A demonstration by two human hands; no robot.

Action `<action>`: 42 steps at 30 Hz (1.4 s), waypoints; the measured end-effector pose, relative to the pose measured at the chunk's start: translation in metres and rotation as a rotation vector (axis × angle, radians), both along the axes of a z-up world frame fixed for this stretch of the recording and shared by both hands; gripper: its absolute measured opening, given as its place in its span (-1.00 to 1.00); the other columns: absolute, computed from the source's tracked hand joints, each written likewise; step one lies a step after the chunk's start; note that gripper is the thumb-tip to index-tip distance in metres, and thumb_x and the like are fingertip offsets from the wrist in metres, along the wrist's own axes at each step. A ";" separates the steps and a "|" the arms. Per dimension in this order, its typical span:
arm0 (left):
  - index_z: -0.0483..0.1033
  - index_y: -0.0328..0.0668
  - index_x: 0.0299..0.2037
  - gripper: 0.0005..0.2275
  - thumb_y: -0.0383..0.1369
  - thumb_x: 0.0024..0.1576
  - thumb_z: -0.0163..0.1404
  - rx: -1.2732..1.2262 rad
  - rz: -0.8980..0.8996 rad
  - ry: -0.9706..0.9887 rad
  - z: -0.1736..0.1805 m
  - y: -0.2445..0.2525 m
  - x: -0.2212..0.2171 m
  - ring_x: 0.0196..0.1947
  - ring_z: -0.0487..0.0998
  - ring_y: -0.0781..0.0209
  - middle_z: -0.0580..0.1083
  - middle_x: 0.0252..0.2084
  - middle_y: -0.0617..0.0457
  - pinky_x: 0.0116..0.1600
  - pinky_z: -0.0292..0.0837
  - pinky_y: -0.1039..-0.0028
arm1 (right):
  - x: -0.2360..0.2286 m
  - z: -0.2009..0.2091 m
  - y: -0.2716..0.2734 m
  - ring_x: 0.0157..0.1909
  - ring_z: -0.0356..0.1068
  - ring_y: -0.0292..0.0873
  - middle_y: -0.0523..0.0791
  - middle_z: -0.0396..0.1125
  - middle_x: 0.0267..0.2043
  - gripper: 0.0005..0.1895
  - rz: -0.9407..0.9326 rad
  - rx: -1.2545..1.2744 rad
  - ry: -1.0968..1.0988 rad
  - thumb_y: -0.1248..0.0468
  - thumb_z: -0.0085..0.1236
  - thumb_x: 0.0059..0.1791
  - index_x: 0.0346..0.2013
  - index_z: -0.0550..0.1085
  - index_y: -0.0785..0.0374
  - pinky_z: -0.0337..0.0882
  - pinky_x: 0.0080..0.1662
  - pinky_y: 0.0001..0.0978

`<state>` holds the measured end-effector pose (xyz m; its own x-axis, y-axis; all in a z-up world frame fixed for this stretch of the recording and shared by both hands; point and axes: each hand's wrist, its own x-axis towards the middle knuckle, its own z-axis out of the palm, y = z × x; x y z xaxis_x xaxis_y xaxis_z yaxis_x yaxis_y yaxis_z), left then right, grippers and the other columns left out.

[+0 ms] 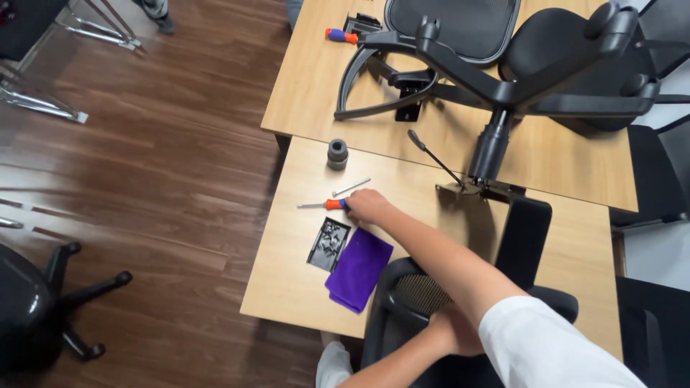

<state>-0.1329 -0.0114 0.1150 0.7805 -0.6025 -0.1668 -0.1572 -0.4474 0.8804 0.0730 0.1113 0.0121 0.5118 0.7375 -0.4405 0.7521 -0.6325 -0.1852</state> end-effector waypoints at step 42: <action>0.28 -0.46 0.21 -0.45 -0.26 0.07 0.13 -0.013 0.189 0.164 0.013 -0.006 -0.009 0.13 0.54 -0.19 0.50 0.08 -0.36 0.25 0.40 0.24 | -0.114 0.200 -0.141 -0.19 0.42 0.15 0.12 0.39 -0.25 -0.61 -0.265 0.572 -0.095 0.14 0.30 -0.22 -0.26 0.50 0.38 0.43 -0.08 -0.09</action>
